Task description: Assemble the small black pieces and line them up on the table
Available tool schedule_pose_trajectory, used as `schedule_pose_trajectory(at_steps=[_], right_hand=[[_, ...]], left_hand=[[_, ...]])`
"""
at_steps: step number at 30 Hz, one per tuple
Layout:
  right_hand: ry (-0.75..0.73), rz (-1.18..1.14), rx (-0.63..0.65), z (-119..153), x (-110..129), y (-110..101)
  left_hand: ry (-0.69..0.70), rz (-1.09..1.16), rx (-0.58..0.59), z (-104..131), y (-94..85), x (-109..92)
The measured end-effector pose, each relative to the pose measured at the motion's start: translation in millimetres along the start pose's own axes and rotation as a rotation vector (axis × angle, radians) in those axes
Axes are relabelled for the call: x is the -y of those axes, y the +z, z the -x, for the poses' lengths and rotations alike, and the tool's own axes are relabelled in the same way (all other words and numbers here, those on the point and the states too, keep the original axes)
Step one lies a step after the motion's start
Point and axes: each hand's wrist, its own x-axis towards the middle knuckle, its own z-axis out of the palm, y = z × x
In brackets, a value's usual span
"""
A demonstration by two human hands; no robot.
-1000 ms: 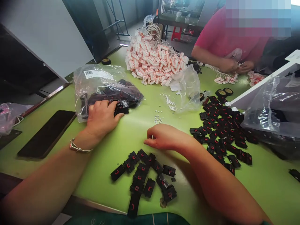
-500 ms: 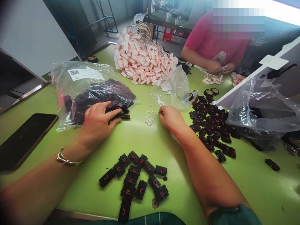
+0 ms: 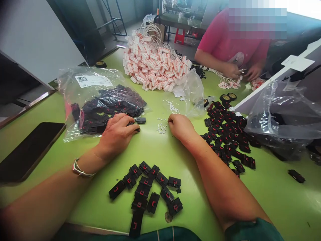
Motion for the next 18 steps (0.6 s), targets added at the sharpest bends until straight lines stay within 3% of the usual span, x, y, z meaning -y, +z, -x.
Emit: schedule_pose_trajectory(at_steps=[9, 14, 18], right_hand=[[-0.191, -0.001, 0.039, 2.9, 0.5, 3.7], [-0.207, 0.114, 0.054, 3.7, 4.4, 6.0], [-0.135, 0.263, 0.082, 5.2, 11.3, 6.2]], left_hand=[[0.023, 0.196, 0.076, 7.3, -1.2, -1.8], [0.084, 0.41, 0.064, 7.0, 2.4, -2.0], [0.014, 0.468, 0.058, 6.7, 6.9, -3.1]])
